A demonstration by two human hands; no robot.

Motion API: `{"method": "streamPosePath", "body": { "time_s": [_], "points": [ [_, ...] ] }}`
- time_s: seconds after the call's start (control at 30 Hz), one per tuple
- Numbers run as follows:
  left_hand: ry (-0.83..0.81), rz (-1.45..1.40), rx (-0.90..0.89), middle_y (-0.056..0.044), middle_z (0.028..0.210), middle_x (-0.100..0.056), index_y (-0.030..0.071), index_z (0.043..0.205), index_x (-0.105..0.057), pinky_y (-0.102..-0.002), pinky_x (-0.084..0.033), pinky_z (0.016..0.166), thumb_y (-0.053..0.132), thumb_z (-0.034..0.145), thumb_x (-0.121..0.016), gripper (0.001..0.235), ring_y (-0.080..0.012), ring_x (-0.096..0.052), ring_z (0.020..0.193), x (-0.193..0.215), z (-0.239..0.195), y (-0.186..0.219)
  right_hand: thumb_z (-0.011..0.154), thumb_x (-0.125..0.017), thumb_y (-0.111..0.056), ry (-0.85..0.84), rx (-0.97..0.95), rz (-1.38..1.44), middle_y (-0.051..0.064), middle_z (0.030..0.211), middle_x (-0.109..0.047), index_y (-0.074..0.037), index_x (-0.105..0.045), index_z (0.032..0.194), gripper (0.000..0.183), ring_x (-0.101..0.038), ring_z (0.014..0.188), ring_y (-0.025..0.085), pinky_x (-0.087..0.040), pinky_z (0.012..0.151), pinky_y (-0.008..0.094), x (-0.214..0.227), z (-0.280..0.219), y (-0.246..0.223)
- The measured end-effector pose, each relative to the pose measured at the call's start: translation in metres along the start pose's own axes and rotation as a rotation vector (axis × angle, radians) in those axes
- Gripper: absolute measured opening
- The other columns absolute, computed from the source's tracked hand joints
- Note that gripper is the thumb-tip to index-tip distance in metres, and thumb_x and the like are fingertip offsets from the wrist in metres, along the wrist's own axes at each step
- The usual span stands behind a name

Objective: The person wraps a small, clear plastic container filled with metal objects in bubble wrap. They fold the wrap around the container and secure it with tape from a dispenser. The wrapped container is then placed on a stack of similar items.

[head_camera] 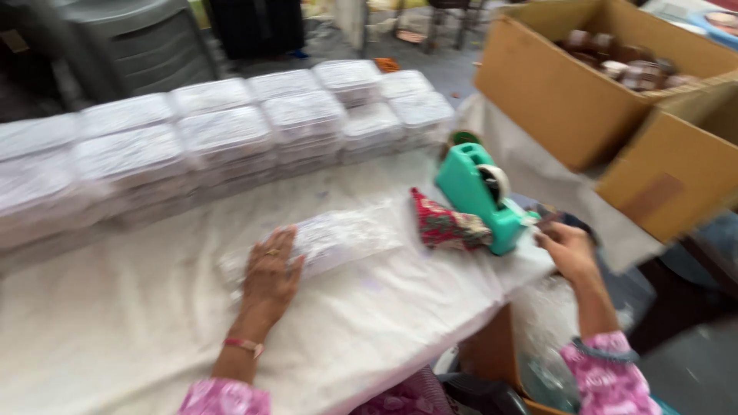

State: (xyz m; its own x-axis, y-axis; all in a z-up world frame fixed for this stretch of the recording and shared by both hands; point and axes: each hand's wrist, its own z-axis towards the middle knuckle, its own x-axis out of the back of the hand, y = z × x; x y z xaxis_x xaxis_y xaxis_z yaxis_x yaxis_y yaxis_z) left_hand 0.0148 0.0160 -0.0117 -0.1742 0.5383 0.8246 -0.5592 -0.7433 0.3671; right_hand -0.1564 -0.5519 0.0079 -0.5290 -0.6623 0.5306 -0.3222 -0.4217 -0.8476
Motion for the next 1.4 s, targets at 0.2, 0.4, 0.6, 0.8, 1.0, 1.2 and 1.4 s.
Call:
{"method": "streamPosePath", "body": {
  "time_s": [0.2, 0.4, 0.6, 0.8, 1.0, 1.2, 1.4],
  "points": [
    [-0.021, -0.049, 0.027, -0.008, 0.154, -0.05, 0.013, 0.154, -0.042, -0.047, -0.022, 0.123, 0.039, 0.102, -0.05, 0.059, -0.0231, -0.038, 0.147, 0.009, 0.0, 0.007, 0.096, -0.076, -0.02, 0.016, 0.217, -0.139, 0.004, 0.086, -0.072, -0.002, -0.076, 0.106, 0.021, -0.061, 0.078, 0.01, -0.049, 0.067, 0.029, -0.011, -0.047, -0.077],
    [-0.061, -0.057, 0.024, -0.008, 0.156, -0.047, 0.013, 0.156, -0.038, -0.045, -0.019, 0.124, 0.042, 0.104, -0.047, 0.06, -0.0228, -0.035, 0.148, 0.011, 0.0, 0.012, 0.091, -0.075, -0.021, -0.558, 0.506, -0.156, 0.004, 0.076, -0.066, -0.003, -0.074, 0.097, 0.019, -0.059, 0.071, 0.009, -0.049, 0.061, 0.029, -0.113, -0.079, -0.234],
    [-0.066, -0.053, 0.028, -0.008, 0.156, -0.046, 0.014, 0.157, -0.036, -0.045, -0.018, 0.125, 0.044, 0.105, -0.044, 0.061, -0.0224, -0.034, 0.149, 0.014, 0.002, 0.013, 0.09, -0.073, -0.024, -0.889, 0.97, -0.494, 0.008, 0.082, -0.075, -0.01, -0.076, 0.093, 0.015, -0.068, 0.072, 0.023, -0.052, 0.066, 0.039, -0.251, -0.065, -0.313],
    [-0.071, -0.06, 0.039, -0.007, 0.155, -0.047, 0.016, 0.157, -0.035, -0.047, -0.017, 0.125, 0.045, 0.105, -0.043, 0.06, -0.022, -0.034, 0.149, 0.012, 0.002, 0.012, 0.091, -0.073, -0.029, -0.916, 1.021, -0.866, 0.005, 0.077, -0.073, -0.013, -0.075, 0.088, 0.016, -0.068, 0.072, 0.026, -0.05, 0.064, 0.042, -0.309, -0.049, -0.329],
    [-0.051, -0.065, 0.032, -0.007, 0.153, -0.048, 0.014, 0.157, -0.035, -0.049, -0.017, 0.124, 0.043, 0.105, -0.045, 0.061, -0.0225, -0.034, 0.148, 0.007, 0.0, 0.013, 0.09, -0.075, -0.032, -0.86, 1.054, -1.033, 0.001, 0.077, -0.073, -0.015, -0.075, 0.085, 0.018, -0.068, 0.072, 0.021, -0.05, 0.062, 0.041, -0.333, -0.039, -0.32],
    [-0.053, -0.033, 0.005, -0.006, 0.154, -0.048, 0.017, 0.147, -0.049, -0.051, -0.019, 0.124, 0.041, 0.105, -0.045, 0.048, -0.0228, -0.035, 0.148, 0.016, 0.002, 0.016, 0.085, -0.079, -0.033, -0.85, 1.033, -0.964, 0.001, 0.083, -0.076, -0.017, -0.078, 0.092, 0.017, -0.071, 0.075, 0.018, -0.052, 0.064, 0.038, -0.336, -0.03, -0.313],
    [-0.055, -0.025, 0.007, -0.004, 0.154, -0.048, 0.016, 0.141, -0.057, -0.052, -0.018, 0.123, 0.039, 0.104, -0.047, 0.045, -0.021, -0.035, 0.147, 0.014, 0.001, 0.016, 0.079, -0.085, -0.033, -0.953, 0.907, -0.753, 0.004, 0.082, -0.076, -0.015, -0.078, 0.093, 0.024, -0.071, 0.075, 0.019, -0.054, 0.065, 0.036, -0.327, -0.017, -0.314]
  ]
}}
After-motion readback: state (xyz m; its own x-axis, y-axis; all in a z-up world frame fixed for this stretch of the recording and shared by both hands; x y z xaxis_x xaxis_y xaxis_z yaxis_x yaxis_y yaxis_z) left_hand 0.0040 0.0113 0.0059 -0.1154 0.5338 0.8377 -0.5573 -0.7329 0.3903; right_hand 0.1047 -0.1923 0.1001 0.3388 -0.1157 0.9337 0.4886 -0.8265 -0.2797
